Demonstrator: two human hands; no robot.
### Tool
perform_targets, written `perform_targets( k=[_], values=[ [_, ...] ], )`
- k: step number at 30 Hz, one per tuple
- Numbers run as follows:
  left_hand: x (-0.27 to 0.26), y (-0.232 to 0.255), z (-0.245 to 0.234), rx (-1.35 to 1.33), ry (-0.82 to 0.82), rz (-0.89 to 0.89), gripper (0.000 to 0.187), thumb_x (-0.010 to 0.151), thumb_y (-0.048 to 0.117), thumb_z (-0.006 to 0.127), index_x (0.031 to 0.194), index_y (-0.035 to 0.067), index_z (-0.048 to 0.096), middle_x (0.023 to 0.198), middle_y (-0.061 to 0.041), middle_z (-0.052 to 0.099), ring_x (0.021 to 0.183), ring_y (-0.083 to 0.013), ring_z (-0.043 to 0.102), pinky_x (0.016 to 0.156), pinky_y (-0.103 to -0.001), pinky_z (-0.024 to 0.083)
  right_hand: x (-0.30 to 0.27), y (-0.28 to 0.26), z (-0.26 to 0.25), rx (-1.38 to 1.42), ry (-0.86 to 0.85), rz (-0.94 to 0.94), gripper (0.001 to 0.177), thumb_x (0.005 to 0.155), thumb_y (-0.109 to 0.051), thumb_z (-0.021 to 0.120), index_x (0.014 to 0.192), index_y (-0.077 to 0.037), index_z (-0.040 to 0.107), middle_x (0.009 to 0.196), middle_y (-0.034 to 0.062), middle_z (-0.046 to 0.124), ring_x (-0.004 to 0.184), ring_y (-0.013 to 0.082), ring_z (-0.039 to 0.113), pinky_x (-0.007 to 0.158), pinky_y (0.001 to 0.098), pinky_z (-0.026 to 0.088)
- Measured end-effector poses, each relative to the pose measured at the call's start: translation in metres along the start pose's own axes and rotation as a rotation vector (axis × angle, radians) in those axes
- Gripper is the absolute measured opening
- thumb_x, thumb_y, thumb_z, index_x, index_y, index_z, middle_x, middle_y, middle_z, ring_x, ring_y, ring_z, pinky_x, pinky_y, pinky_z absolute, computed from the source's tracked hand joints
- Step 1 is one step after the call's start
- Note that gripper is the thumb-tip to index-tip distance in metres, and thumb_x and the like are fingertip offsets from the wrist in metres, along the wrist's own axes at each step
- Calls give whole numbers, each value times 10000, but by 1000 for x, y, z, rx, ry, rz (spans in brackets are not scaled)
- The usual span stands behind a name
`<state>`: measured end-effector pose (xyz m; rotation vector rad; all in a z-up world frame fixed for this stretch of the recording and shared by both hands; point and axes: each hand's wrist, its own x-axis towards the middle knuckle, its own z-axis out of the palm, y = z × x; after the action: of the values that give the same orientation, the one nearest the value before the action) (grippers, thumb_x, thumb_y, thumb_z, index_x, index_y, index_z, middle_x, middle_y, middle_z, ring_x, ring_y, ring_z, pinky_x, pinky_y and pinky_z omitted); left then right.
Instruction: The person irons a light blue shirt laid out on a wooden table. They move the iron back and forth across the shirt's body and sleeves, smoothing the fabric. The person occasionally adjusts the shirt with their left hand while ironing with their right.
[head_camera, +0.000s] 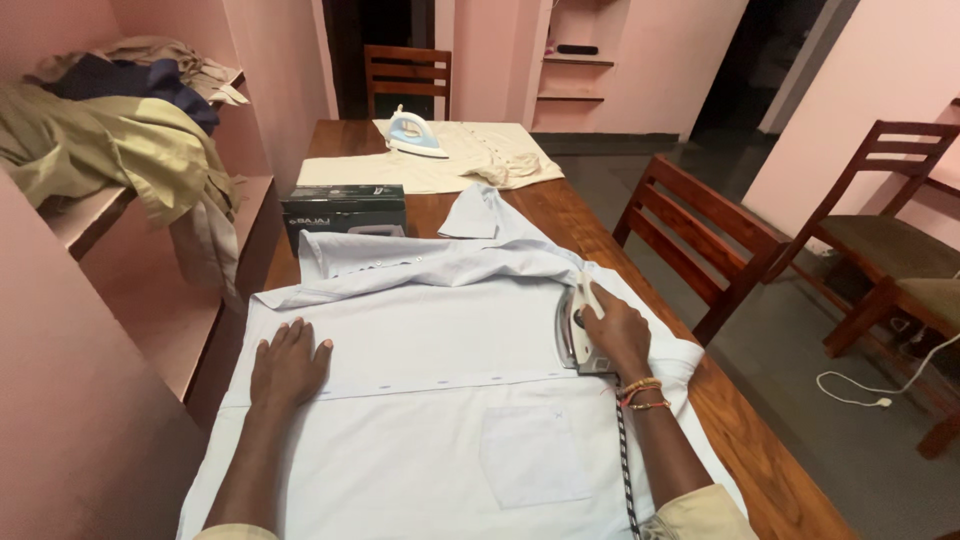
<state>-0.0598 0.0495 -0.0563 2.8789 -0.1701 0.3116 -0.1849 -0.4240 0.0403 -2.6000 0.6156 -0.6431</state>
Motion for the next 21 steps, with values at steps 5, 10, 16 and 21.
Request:
perform_targets(
  k=[5, 10, 16, 21],
  values=[
    [1, 1, -1, 35, -16, -1, 652, 1004, 490, 417, 1526, 100, 428, 1646, -72, 335, 1545, -241, 252, 1246, -486, 194, -25, -44, -10, 161, -164, -5, 534, 873, -405, 681, 1398, -331, 618, 982, 120, 800, 747, 244, 774, 715, 420, 614],
    [1, 0, 0, -13, -6, -4, 641, 999, 469, 421, 1521, 98, 428, 1643, -72, 337, 1542, -246, 251, 1244, -482, 194, -53, -103, 0, 245, -272, -299, 549, 875, -412, 706, 1401, -284, 616, 953, 136, 795, 769, 259, 770, 769, 408, 605],
    [8, -10, 14, -72, 22, 8, 567, 1022, 386, 395, 1511, 103, 450, 1641, -76, 352, 1536, -251, 273, 1244, -496, 203, -89, -173, 34, 369, -394, -522, 499, 862, -353, 684, 1345, -233, 658, 1080, 130, 767, 894, 294, 770, 857, 418, 580],
    [22, -25, 30, -111, 40, 28, 534, 1011, 343, 398, 1483, 110, 488, 1627, -71, 373, 1523, -240, 297, 1234, -484, 225, -115, -222, 57, 371, -412, -630, 500, 866, -318, 653, 1355, -216, 661, 1078, 149, 758, 928, 333, 742, 865, 440, 570]
  ],
)
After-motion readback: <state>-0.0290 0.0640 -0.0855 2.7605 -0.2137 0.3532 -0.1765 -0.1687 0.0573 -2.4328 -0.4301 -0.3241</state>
